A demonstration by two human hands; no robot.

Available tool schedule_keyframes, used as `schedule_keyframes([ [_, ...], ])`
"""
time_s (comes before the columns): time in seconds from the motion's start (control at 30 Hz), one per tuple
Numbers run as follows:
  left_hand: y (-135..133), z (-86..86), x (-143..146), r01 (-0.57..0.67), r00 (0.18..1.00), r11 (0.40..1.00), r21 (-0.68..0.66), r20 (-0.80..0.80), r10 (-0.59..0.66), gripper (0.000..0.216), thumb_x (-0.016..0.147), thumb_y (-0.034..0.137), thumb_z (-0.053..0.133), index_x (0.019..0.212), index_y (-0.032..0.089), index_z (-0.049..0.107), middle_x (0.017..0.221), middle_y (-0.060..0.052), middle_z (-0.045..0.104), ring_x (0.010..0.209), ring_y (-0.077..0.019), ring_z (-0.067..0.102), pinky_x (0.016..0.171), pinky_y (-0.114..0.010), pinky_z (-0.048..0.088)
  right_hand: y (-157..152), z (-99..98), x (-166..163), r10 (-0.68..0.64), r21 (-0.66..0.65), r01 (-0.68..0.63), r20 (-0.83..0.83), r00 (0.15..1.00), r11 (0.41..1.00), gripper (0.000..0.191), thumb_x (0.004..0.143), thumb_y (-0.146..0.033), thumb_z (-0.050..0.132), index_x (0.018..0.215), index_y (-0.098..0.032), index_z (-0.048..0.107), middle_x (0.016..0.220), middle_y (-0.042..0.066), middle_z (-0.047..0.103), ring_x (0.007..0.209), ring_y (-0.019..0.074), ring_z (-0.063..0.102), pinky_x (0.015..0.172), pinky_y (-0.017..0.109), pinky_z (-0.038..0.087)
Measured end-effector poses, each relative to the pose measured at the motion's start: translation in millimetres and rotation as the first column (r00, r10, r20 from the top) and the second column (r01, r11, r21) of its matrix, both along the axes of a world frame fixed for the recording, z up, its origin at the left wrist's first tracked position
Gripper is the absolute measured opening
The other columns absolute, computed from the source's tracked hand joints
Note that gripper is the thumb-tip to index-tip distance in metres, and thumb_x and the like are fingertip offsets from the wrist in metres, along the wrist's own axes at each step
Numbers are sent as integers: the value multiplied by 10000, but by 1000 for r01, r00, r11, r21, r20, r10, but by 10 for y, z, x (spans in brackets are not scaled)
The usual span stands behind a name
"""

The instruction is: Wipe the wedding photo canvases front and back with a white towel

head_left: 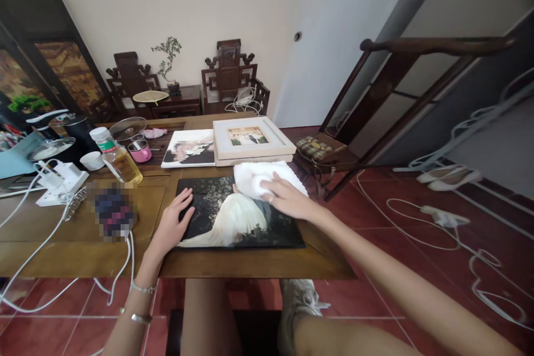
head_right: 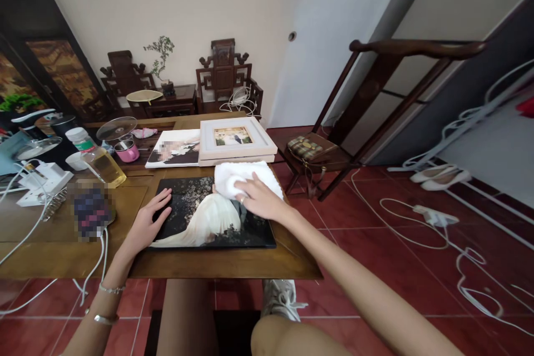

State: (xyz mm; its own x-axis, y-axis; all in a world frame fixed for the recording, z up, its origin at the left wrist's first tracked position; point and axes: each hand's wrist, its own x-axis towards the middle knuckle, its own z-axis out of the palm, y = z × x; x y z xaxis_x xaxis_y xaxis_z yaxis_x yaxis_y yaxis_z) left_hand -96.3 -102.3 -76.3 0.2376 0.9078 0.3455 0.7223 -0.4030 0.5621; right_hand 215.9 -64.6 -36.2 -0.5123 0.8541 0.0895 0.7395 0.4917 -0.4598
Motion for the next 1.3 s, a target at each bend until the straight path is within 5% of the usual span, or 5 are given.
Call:
schedule_keyframes([
  [0.13, 16, -17, 3, 3, 1000, 1000, 23, -2, -3, 375, 884, 317, 439, 1197, 159, 571, 1339, -91, 501, 1298, -217, 383, 1082, -432, 308, -633, 19, 89, 59, -21, -58, 19, 998, 998, 155, 812, -239, 411, 828, -206, 561, 1355, 66, 461, 1309, 335, 295, 1030, 526, 282],
  [0.3, 20, -5, 22, 7, 1000, 999, 32, -15, -7, 380, 882, 316, 440, 1196, 147, 572, 1344, -100, 492, 1292, -225, 390, 1076, -438, 320, -1155, 167, 170, 211, -139, -203, 50, 976, 969, 144, 792, -210, 438, 785, -201, 582, 1400, 67, 411, 1339, 315, 243, 1074, 533, 220],
  [0.77, 25, 3, 16, 17, 1000, 1000, 18, -16, -17, 378, 889, 326, 436, 1195, 151, 574, 1348, -101, 488, 1302, -216, 376, 1083, -438, 306, 172, 40, -7, -57, -47, 56, -21, 998, 997, 198, 841, -271, 373, 852, -195, 556, 1004, 63, 623, 1237, 351, 393, 994, 542, 307],
  [1.13, 15, 8, 25, -3, 1000, 1000, 10, 9, 3, 375, 881, 334, 443, 1181, 161, 586, 1339, -94, 499, 1287, -221, 399, 1078, -434, 316, -1061, 164, 84, 211, -99, -206, 53, 976, 974, 124, 771, -166, 432, 763, -198, 552, 1407, 71, 401, 1342, 309, 238, 1074, 544, 206],
  [1.3, 12, 6, 19, 9, 1000, 1000, 12, 7, -9, 385, 894, 345, 418, 1210, 180, 562, 1354, -85, 484, 1293, -220, 390, 1080, -445, 306, -1081, 131, 60, 189, -96, -185, 29, 982, 978, 133, 776, -168, 436, 792, -205, 563, 1365, 75, 456, 1306, 302, 319, 1081, 532, 194],
])
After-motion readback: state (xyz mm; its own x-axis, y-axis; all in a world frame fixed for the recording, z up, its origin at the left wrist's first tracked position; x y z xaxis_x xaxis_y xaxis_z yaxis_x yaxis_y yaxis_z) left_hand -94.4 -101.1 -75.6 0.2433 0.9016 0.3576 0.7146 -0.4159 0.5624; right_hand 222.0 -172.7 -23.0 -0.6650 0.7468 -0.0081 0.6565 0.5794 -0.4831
